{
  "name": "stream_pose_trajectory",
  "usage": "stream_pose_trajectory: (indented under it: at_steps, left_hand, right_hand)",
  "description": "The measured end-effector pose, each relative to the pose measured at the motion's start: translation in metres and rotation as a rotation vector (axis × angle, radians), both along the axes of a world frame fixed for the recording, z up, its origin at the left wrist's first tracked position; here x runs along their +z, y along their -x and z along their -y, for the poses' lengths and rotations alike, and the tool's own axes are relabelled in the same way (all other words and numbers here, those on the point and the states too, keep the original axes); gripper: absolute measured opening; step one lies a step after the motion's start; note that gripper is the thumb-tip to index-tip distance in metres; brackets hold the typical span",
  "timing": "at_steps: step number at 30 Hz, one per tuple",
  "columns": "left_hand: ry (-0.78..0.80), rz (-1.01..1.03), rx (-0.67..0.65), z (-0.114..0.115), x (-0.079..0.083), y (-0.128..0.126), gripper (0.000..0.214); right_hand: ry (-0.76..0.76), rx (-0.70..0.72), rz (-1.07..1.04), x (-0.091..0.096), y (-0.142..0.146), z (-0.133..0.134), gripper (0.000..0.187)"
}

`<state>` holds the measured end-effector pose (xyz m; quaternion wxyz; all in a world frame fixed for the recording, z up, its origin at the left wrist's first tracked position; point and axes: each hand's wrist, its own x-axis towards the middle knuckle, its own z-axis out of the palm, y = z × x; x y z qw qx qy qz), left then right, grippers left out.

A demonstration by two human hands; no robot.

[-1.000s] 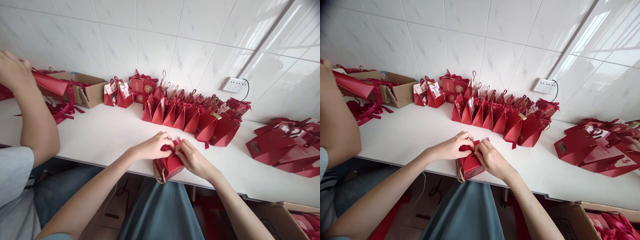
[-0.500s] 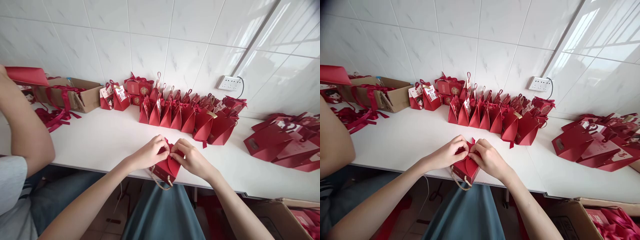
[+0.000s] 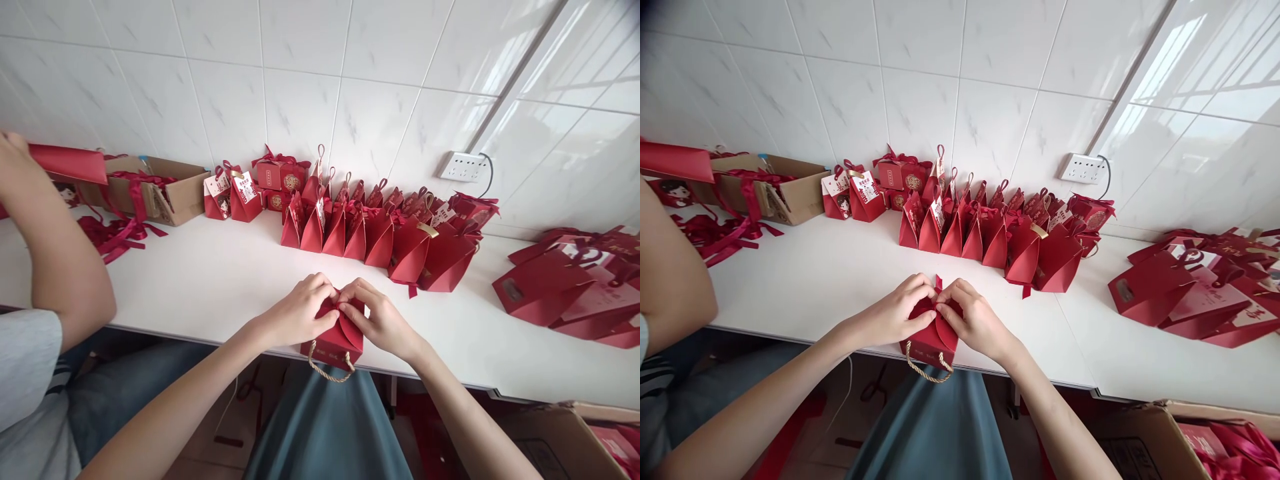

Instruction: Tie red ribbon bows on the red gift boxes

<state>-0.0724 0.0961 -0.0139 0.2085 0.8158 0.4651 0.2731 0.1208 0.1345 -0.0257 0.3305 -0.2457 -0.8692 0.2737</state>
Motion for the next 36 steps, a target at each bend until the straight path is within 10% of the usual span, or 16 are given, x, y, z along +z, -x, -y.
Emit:
stream_pose_trajectory:
  at_steps: [16,27,36]
  left_hand:
    - [0.075,0.129,0.040,0.011,-0.011,-0.016,0.008]
    - [-0.051,0.116,0.140,0.009,-0.013,-0.020,0.011]
    - [-0.208,0.110,0.262,0.005,-0.017,-0.012,0.010]
  right_hand:
    - [0.619,0.257,-0.257,-0.007,0.001,-0.006,0.021]
    - [0.338,-0.205,-0.296,-0.006,0.019,0.010,0.041]
    - [0.568,-0.024,-0.349,0.002,0.000,0.001,0.036]
